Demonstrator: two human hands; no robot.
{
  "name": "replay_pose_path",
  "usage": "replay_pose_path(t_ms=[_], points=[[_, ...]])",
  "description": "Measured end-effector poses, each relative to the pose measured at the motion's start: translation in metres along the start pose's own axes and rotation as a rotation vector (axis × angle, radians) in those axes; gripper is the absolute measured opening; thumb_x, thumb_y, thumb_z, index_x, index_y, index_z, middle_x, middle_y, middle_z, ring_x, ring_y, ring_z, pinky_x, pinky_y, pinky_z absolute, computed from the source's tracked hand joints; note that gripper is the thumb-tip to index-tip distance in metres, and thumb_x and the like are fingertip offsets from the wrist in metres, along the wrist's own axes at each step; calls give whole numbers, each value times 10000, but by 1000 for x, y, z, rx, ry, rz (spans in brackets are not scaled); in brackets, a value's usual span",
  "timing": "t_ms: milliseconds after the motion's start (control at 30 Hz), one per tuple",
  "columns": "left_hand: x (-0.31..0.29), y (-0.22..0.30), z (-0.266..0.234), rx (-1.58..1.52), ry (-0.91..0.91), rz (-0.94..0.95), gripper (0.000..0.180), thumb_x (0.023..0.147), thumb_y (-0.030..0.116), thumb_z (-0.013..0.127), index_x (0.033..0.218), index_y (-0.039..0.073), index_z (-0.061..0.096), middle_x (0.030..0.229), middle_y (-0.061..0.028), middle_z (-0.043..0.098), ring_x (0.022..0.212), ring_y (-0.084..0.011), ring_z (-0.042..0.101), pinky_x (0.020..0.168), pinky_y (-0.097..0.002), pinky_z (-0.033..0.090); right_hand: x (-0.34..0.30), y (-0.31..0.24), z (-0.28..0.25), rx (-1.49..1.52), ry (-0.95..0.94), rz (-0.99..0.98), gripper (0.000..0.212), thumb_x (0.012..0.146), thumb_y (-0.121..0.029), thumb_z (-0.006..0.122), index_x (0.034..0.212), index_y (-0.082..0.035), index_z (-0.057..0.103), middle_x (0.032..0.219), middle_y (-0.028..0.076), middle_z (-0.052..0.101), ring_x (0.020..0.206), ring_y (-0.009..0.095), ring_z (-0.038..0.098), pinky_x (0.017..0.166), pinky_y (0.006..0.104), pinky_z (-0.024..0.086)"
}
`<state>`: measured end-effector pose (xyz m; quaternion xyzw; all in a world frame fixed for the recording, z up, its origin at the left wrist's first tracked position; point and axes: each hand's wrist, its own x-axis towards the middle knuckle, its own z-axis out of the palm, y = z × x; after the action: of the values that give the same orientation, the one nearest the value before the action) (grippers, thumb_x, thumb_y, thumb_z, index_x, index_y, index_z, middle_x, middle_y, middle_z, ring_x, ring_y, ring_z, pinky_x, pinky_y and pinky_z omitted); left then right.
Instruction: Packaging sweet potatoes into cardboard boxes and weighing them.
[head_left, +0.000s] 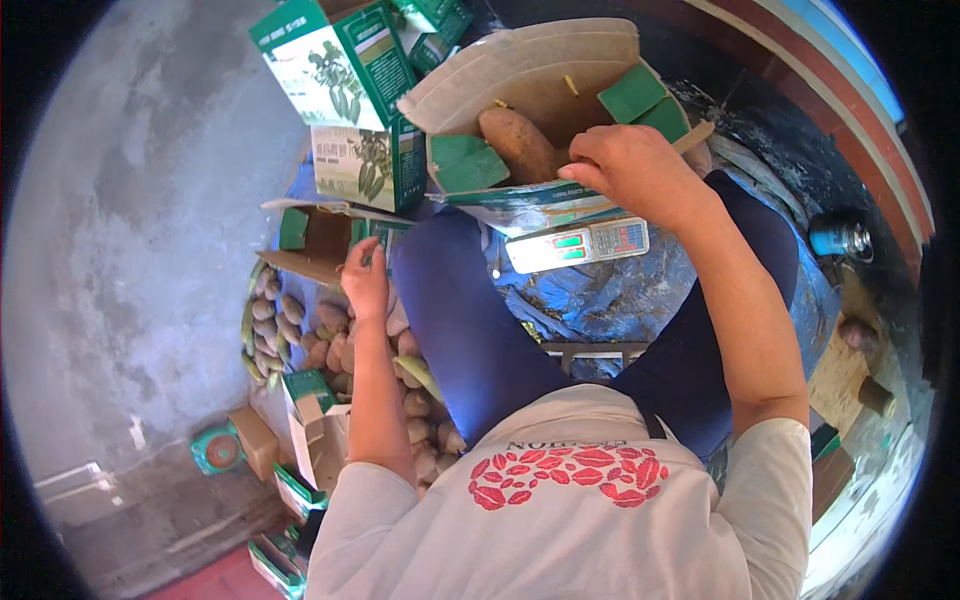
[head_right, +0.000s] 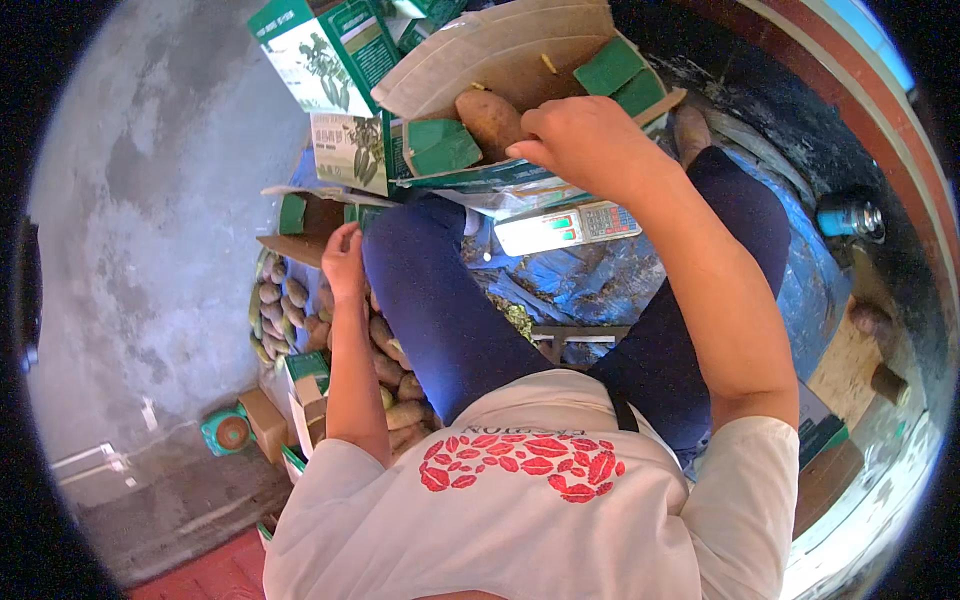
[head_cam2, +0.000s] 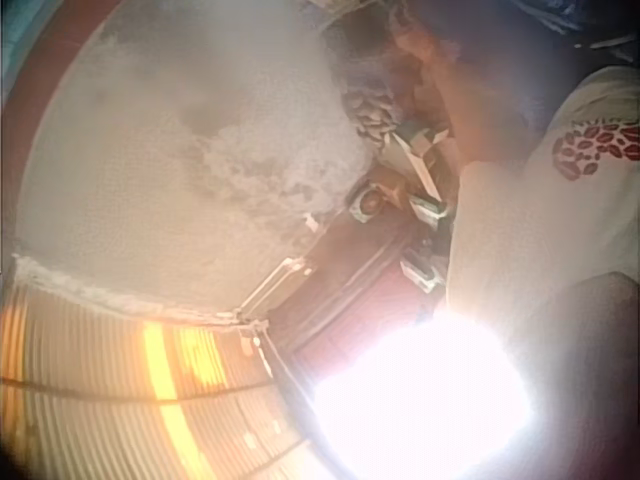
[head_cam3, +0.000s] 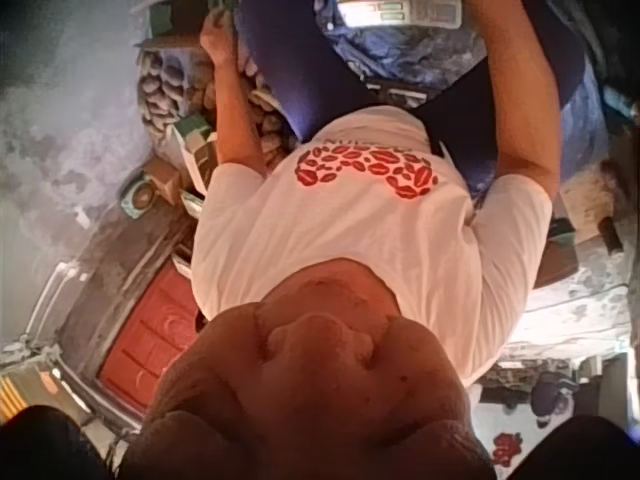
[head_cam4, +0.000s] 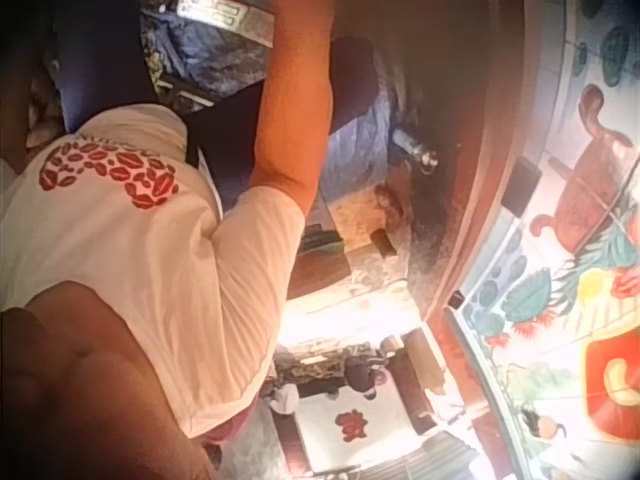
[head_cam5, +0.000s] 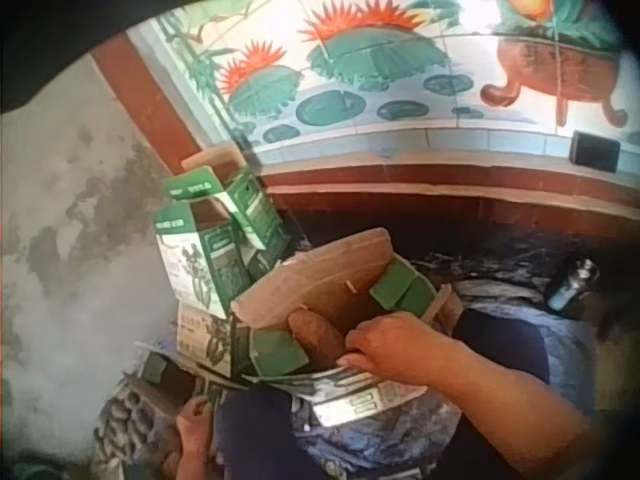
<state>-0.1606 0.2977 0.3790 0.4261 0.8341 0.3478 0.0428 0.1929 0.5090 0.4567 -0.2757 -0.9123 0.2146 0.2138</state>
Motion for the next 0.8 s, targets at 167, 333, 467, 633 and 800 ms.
replay_pose_path(t_ms=[167,333,467,633,800], points=[[-58,-121,11,94,-9,-228,212,804,172,623,956,34,676,844,-118,683,785,-247,656,744,-334,503,1,-4,3,13,-47,-26,267,849,-295,599,810,-31,614,781,138,621,776,339,602,688,425,470],[-129,-208,19,187,-151,-782,222,801,190,645,968,50,691,886,-84,689,816,-188,647,724,-311,492,0,-10,0,45,-102,-36,322,831,-344,621,835,-22,631,807,148,625,785,354,599,687,424,467],[-185,-252,19,661,-196,-863,328,810,290,609,1075,106,665,1029,-117,676,970,-266,645,831,-361,491,3,-12,4,39,-122,-68,302,816,-314,645,857,-15,626,823,151,627,795,356,600,692,422,467],[-205,-225,29,511,-541,-1009,490,828,385,546,1255,144,556,1202,-203,578,1154,-296,543,988,-376,413,0,-10,-1,-20,-128,-20,269,815,-251,653,911,-3,618,861,160,628,809,360,600,701,419,465],[-233,-229,25,520,-465,-1090,513,792,359,620,1249,135,559,1223,-154,581,1109,-301,571,942,-372,446,4,-13,6,-20,-151,-3,252,820,-227,645,914,5,616,863,168,626,824,362,601,712,408,468]])
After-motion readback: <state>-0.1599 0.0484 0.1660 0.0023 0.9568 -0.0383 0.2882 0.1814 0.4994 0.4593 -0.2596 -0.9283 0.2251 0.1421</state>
